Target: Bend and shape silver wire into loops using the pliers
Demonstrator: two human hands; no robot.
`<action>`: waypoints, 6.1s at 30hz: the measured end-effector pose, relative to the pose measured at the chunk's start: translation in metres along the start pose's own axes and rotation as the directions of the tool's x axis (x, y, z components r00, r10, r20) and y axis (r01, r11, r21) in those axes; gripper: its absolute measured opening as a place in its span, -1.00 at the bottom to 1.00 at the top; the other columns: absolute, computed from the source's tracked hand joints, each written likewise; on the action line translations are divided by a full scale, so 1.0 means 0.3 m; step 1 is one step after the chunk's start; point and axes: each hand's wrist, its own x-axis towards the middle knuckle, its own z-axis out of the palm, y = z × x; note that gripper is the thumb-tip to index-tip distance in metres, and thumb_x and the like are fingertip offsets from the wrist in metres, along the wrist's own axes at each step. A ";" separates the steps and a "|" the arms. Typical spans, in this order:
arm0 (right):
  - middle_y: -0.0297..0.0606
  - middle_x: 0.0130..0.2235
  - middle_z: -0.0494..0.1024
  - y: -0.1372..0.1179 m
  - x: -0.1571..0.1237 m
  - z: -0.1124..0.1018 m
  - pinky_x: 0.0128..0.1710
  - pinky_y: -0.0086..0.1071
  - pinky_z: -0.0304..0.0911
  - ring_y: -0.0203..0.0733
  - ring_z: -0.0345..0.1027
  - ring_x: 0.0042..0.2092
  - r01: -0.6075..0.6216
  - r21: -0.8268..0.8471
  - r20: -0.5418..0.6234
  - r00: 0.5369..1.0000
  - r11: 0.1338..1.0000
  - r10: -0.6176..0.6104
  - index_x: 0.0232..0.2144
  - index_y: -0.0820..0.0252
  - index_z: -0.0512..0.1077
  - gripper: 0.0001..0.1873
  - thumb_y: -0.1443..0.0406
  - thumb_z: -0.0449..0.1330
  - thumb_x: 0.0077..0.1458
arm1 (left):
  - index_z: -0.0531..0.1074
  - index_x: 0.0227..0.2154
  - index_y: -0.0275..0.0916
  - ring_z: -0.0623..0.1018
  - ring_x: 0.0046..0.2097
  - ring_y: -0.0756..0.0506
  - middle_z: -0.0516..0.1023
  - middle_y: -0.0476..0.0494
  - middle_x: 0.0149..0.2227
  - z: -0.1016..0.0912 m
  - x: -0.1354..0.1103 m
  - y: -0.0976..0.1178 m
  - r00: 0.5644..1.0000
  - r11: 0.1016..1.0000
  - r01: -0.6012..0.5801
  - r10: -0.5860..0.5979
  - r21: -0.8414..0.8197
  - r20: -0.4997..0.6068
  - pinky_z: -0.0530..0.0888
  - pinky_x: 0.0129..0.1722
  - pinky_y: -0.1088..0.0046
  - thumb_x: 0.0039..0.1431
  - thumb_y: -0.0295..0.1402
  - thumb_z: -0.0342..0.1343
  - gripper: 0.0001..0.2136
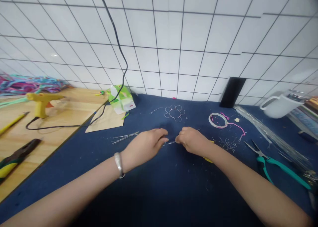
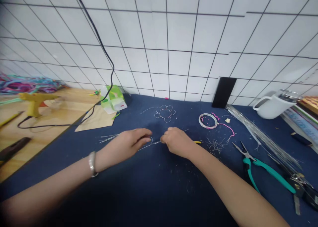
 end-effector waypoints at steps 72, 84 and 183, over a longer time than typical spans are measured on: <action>-0.12 -0.15 0.33 -0.096 -0.301 -0.073 -0.15 -0.15 0.09 -0.03 0.17 -0.11 -0.396 -0.291 0.015 0.908 0.871 0.418 -0.04 0.14 0.26 -0.61 0.21 0.05 0.05 | 0.45 -0.43 -0.23 0.35 -0.49 0.05 0.41 0.02 -0.54 -0.053 0.042 0.086 0.981 0.836 -0.149 0.057 -0.529 -0.187 0.27 -0.50 0.57 0.13 -0.33 -0.04 -0.82; -0.12 -0.28 0.34 -0.103 -0.273 -0.047 -0.24 -0.24 0.03 -0.04 0.15 -0.18 -0.537 -0.248 -0.010 0.834 0.807 0.552 -0.35 0.23 0.30 -0.88 0.32 0.02 0.02 | 0.43 -0.26 -0.22 0.49 -0.42 0.01 0.54 -0.06 -0.41 -0.024 -0.015 0.107 0.788 0.900 -0.434 0.355 -0.044 -0.503 0.37 -0.44 0.53 0.14 -0.41 -0.02 -0.84; -0.22 0.00 0.33 -0.344 -0.233 -0.103 0.08 -0.14 0.00 -0.07 0.18 0.04 -0.256 0.907 -0.020 0.767 0.335 0.642 0.05 0.09 0.16 -0.47 0.34 0.11 -0.03 | 0.45 -0.36 -0.22 0.43 -0.40 0.04 0.50 0.02 -0.43 0.001 -0.036 0.174 0.938 0.767 -0.253 0.044 -0.590 -0.345 0.34 -0.38 0.58 0.14 -0.45 -0.07 -0.82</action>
